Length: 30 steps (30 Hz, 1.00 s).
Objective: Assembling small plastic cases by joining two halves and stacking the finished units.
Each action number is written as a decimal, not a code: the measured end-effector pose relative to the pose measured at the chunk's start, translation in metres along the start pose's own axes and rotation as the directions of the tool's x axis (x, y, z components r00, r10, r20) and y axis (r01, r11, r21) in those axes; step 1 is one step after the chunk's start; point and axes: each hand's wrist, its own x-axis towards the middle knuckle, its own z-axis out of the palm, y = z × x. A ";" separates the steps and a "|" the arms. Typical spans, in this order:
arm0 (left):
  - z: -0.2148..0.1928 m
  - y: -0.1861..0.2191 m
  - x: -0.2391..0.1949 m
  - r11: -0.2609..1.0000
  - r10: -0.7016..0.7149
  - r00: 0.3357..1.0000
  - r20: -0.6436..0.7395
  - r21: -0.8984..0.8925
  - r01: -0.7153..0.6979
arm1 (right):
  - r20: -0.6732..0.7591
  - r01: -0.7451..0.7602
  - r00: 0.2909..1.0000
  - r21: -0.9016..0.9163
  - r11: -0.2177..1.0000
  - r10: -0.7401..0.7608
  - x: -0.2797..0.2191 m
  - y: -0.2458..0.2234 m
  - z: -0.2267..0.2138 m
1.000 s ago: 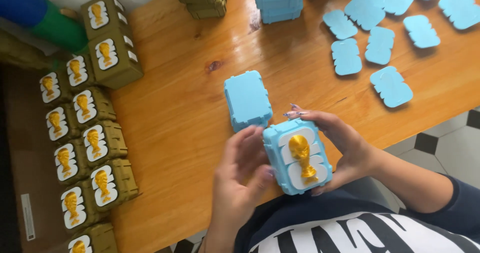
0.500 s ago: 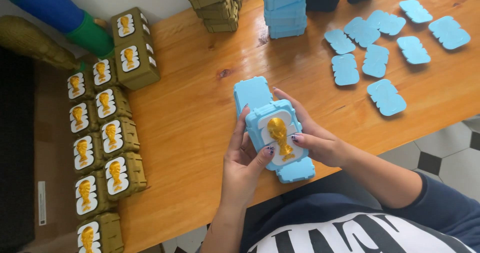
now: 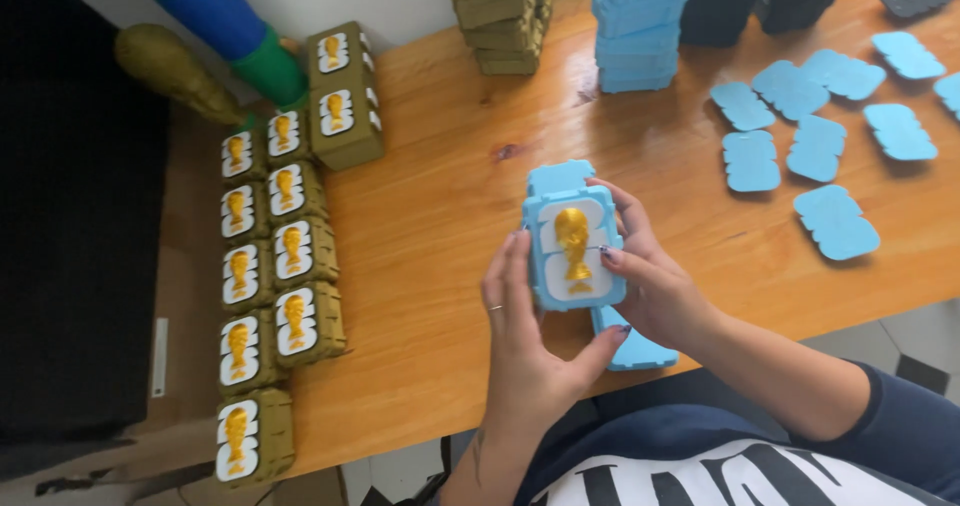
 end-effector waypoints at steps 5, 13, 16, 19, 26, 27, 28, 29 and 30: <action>-0.023 -0.016 0.000 0.973 -0.018 0.978 -0.206 0.221 0.065 | 0.208 -0.107 0.972 -0.014 0.994 0.108 0.008 0.013 -0.004; -0.113 -0.116 0.019 0.859 -0.020 0.903 -0.429 0.454 0.235 | 0.211 -0.009 0.964 -0.586 0.810 0.164 -0.013 -0.024 -0.008; -0.128 -0.133 0.037 0.754 0.004 0.909 -0.417 0.599 0.271 | 0.213 0.069 0.974 -0.599 0.797 0.076 -0.033 -0.039 -0.035; -0.144 -0.159 0.065 0.667 0.013 0.927 -0.375 0.694 0.271 | 0.138 0.096 0.990 -0.659 0.746 -0.006 -0.053 -0.052 -0.064; -0.169 -0.189 0.136 0.468 -0.053 0.938 -0.342 0.821 0.326 | -0.044 0.164 0.961 -0.706 0.689 -0.274 -0.085 -0.067 -0.131; -0.171 -0.182 0.141 0.470 -0.051 0.940 -0.339 0.822 0.322 | -0.046 0.165 0.960 -0.707 0.688 -0.277 -0.086 -0.070 -0.136; -0.173 -0.177 0.148 0.474 -0.067 0.946 -0.318 0.824 0.311 | -0.064 0.144 0.958 -0.737 0.661 -0.280 -0.088 -0.073 -0.141; -0.175 -0.171 0.155 0.478 -0.083 0.951 -0.298 0.825 0.301 | -0.083 0.122 0.955 -0.765 0.633 -0.284 -0.089 -0.076 -0.146; -0.179 -0.175 0.165 0.481 -0.081 0.953 -0.293 0.826 0.295 | -0.086 0.122 0.954 -0.766 0.631 -0.289 -0.091 -0.075 -0.157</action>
